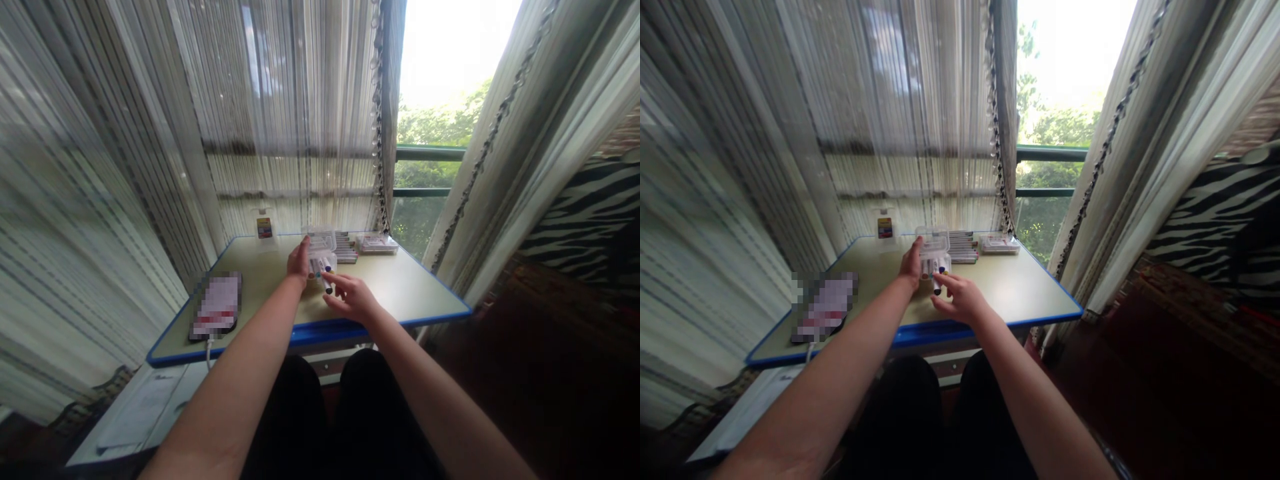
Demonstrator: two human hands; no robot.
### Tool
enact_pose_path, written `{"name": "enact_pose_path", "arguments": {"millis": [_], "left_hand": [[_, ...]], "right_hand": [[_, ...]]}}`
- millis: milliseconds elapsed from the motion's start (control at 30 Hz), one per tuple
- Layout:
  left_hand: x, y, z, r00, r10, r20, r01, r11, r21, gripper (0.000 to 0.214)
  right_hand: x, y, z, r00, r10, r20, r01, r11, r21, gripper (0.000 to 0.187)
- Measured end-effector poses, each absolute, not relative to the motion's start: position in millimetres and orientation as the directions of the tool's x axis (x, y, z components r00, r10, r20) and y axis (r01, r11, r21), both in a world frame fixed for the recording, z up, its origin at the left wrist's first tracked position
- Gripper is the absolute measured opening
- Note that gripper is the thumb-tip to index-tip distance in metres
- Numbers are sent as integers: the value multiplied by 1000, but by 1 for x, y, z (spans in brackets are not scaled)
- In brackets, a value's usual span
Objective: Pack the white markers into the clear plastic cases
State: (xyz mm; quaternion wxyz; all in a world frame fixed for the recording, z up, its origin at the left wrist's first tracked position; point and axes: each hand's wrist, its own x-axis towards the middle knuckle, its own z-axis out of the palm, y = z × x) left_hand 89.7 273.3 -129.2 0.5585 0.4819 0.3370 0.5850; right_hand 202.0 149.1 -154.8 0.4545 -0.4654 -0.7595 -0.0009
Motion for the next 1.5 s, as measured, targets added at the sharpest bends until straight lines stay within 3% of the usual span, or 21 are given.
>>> {"name": "enact_pose_path", "arguments": {"millis": [833,1500], "left_hand": [[92,276,-131,117,966,231,-349,-178,920,60],[91,273,-130,116,966,231,-297,-188,936,57]], "right_hand": [[199,157,-158,-70,711,700,693,539,-478,32],[201,167,-165,-40,676,736,718,532,-449,24]]}}
